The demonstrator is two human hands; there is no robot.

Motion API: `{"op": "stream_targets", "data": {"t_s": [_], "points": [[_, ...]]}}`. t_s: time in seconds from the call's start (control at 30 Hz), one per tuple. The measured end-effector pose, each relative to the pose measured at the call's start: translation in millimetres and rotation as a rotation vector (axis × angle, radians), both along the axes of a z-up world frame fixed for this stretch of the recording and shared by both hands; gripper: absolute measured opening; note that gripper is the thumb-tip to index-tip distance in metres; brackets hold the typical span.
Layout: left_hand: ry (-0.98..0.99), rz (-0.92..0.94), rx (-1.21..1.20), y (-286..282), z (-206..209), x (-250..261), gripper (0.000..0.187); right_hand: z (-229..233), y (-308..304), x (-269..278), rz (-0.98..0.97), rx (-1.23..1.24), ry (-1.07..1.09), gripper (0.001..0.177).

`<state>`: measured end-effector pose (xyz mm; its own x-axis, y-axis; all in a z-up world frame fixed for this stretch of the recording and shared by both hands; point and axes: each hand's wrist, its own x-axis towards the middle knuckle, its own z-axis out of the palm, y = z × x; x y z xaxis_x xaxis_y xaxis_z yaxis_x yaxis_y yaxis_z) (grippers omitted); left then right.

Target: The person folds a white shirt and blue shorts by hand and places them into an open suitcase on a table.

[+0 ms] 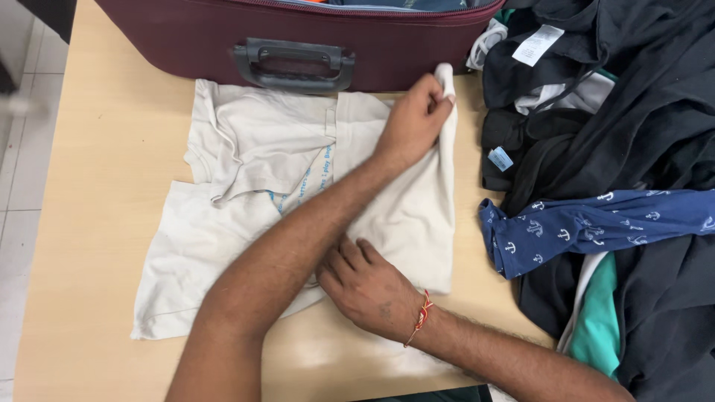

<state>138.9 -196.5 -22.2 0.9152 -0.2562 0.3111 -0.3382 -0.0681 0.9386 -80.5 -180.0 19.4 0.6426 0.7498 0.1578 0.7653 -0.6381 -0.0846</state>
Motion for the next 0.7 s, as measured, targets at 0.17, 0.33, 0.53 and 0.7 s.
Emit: {"op": "stream_targets", "data": {"t_s": [0.17, 0.33, 0.53, 0.7], "points": [[-0.041, -0.017, 0.052, 58.0, 15.1, 11.4, 0.02, 5.7, 7.9, -3.0, -0.04, 0.092, 0.047, 0.054], [-0.366, 0.012, 0.482, 119.4, 19.7, -41.7, 0.016, 2.7, -60.1, 35.2, -0.274, 0.327, -0.03, 0.039], [-0.534, -0.498, 0.565, 99.5, 18.5, -124.8, 0.033, 30.5, -100.3, 146.8, -0.851, 0.55, 0.062, 0.045], [-0.522, -0.547, 0.694, 58.1, 22.0, -146.4, 0.059, 15.7, -104.9, 196.5, -0.978, 0.728, 0.643, 0.048]]}}
